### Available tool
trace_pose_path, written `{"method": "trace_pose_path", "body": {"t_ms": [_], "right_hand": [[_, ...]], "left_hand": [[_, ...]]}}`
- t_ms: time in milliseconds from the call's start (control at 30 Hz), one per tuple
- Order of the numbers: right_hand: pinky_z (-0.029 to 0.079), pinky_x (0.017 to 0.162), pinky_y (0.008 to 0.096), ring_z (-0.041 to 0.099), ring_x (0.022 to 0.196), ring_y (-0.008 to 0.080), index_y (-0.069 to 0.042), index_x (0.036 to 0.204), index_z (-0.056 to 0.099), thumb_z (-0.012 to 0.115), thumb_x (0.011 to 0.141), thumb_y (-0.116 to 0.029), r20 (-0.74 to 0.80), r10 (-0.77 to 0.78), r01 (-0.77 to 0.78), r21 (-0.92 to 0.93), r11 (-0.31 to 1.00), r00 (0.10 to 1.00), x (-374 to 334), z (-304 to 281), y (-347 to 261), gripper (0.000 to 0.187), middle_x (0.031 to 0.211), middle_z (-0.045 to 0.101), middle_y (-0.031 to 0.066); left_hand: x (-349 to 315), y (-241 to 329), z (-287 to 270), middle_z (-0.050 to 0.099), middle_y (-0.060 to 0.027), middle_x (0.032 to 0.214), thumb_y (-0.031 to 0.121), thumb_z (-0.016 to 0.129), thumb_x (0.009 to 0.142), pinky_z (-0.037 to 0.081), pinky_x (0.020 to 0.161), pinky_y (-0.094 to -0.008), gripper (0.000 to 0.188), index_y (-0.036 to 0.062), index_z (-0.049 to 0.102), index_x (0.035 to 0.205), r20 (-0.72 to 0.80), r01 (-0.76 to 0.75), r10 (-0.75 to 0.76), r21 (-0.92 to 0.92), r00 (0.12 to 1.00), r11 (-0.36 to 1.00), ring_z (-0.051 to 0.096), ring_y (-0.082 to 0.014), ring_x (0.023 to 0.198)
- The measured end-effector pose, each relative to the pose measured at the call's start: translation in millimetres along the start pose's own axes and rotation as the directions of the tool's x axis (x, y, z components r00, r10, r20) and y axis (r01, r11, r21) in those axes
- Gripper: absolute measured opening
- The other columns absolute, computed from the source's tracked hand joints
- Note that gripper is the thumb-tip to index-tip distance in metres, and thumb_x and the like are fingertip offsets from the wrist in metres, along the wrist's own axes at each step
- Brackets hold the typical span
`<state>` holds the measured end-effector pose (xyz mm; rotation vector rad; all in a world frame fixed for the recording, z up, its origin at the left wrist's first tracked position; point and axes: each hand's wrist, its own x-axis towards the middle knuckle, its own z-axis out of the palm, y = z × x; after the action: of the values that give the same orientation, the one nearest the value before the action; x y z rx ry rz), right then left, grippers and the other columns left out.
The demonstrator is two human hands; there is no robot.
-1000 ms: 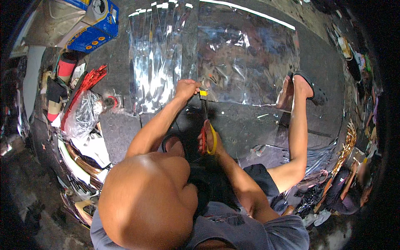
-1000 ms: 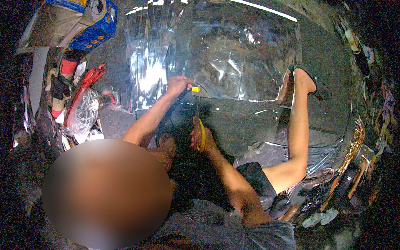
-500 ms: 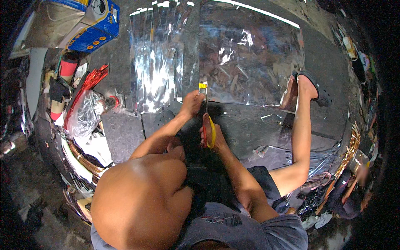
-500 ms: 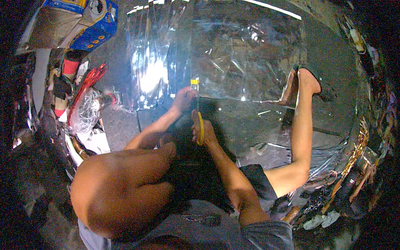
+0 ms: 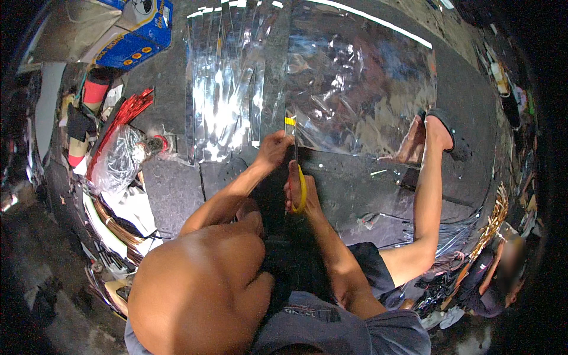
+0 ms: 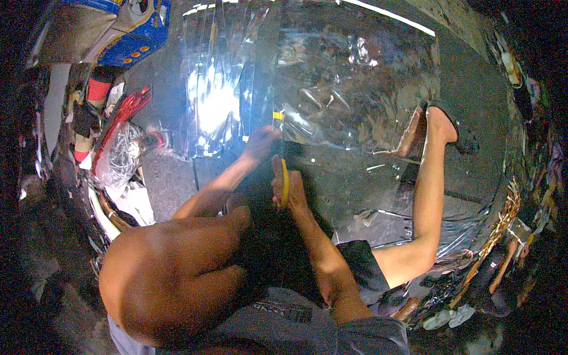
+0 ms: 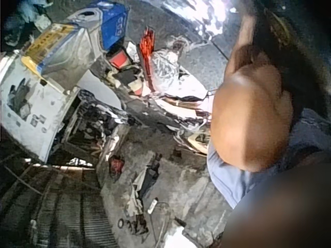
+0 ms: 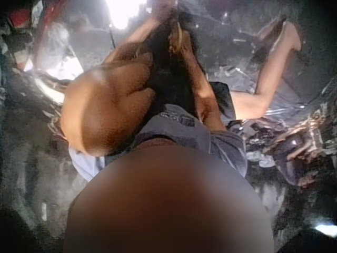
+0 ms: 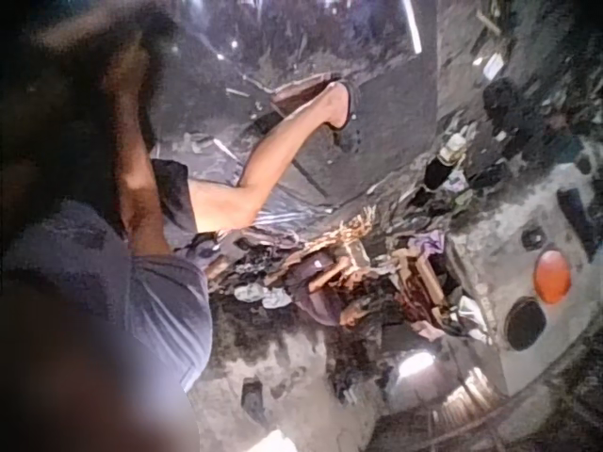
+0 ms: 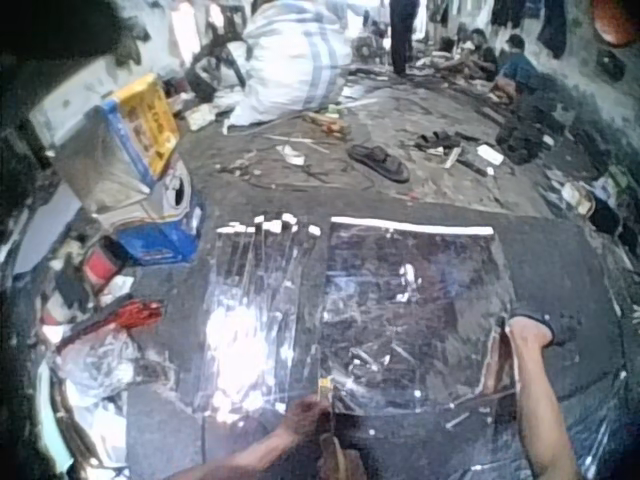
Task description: The person sits on the floor and uses yellow-handled scissors to cut a large transparent plastic sheet into smaller rectangular pieces. The person holds the sheet with one hand and cuts along straight lines with the other, producing multiple cut pieces that accumulate on the floor.
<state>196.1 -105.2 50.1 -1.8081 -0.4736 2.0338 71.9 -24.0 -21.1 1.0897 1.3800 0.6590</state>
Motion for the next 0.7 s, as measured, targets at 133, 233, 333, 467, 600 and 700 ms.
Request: {"method": "trace_pose_path", "body": {"t_ms": [133, 233, 333, 467, 600, 700], "right_hand": [[0.036, 0.028, 0.0304, 0.044, 0.032, 0.0159, -0.004, 0.063, 0.047, 0.043, 0.077, -0.074, -0.025, -0.128, 0.130, 0.071, 0.989, 0.991, 28, 2, -11, 0.072, 0.045, 0.041, 0.0036], [0.035, 0.028, 0.0304, 0.044, 0.032, 0.0155, -0.005, 0.067, 0.047, 0.043, 0.081, -0.070, -0.059, -0.252, 0.255, 0.050, 0.966, 0.966, 54, 2, -30, 0.067, 0.046, 0.042, 0.0032], [0.034, 0.028, 0.0303, 0.044, 0.036, 0.0142, -0.006, 0.070, 0.048, 0.040, 0.084, -0.066, -0.106, -0.359, 0.354, -0.063, 0.933, 0.927, 75, 1, -59, 0.062, 0.050, 0.046, 0.0033], [0.041, 0.048, 0.0356, 0.047, 0.047, 0.0171, -0.002, 0.078, 0.054, 0.037, 0.089, -0.059, -0.071, -0.367, 0.329, -0.313, 0.891, 0.927, 95, -5, -103, 0.061, 0.051, 0.047, 0.0068], [0.042, 0.066, 0.0470, 0.058, 0.068, 0.0427, 0.001, 0.107, 0.051, 0.031, 0.089, -0.056, 0.018, -0.596, 0.448, -0.677, 0.584, 0.803, 126, -8, -151, 0.063, 0.071, 0.055, 0.0284], [0.041, 0.071, 0.0489, 0.057, 0.075, 0.0461, -0.004, 0.111, 0.050, 0.030, 0.089, -0.056, -0.025, -0.651, 0.494, -0.631, 0.599, 0.759, 152, -8, -190, 0.060, 0.075, 0.056, 0.0298]], "left_hand": [[-1, 11, -6, 0.052, -0.0008, 0.066, 0.024, 0.052, 0.089, 0.041, 0.059, -0.0280, 0.027, 0.0012, 0.056, 0.076, 0.087, -0.006, 0.004, 0.018, 0.996, 1.000, 0.045, -0.0088, 0.066], [-7, 31, -10, 0.055, -0.0023, 0.067, 0.026, 0.050, 0.091, 0.043, 0.062, -0.0280, 0.028, 0.0004, 0.056, 0.081, 0.121, 0.045, -0.042, -0.026, 0.992, 0.999, 0.049, -0.0091, 0.067], [-13, 54, -13, 0.059, -0.0032, 0.071, 0.028, 0.048, 0.093, 0.045, 0.064, -0.0284, 0.031, -0.0005, 0.057, 0.085, 0.136, 0.196, -0.196, 0.008, 0.971, 0.981, 0.051, -0.0096, 0.069], [-24, 73, -14, 0.059, -0.0040, 0.075, 0.030, 0.046, 0.095, 0.045, 0.068, -0.0301, 0.035, -0.0018, 0.057, 0.087, 0.106, 0.074, -0.073, -0.003, 0.992, 0.997, 0.052, -0.0104, 0.073], [-33, 88, -16, 0.057, -0.0038, 0.076, 0.030, 0.045, 0.095, 0.044, 0.071, -0.0307, 0.035, -0.0026, 0.057, 0.090, 0.134, 0.020, -0.013, -0.050, 0.991, 0.999, 0.050, -0.0108, 0.076], [-43, 102, -23, 0.054, -0.0027, 0.074, 0.028, 0.045, 0.095, 0.042, 0.071, -0.0295, 0.033, -0.0023, 0.056, 0.090, 0.137, 0.061, -0.076, 0.109, 0.988, 0.992, 0.048, -0.0104, 0.075]]}}
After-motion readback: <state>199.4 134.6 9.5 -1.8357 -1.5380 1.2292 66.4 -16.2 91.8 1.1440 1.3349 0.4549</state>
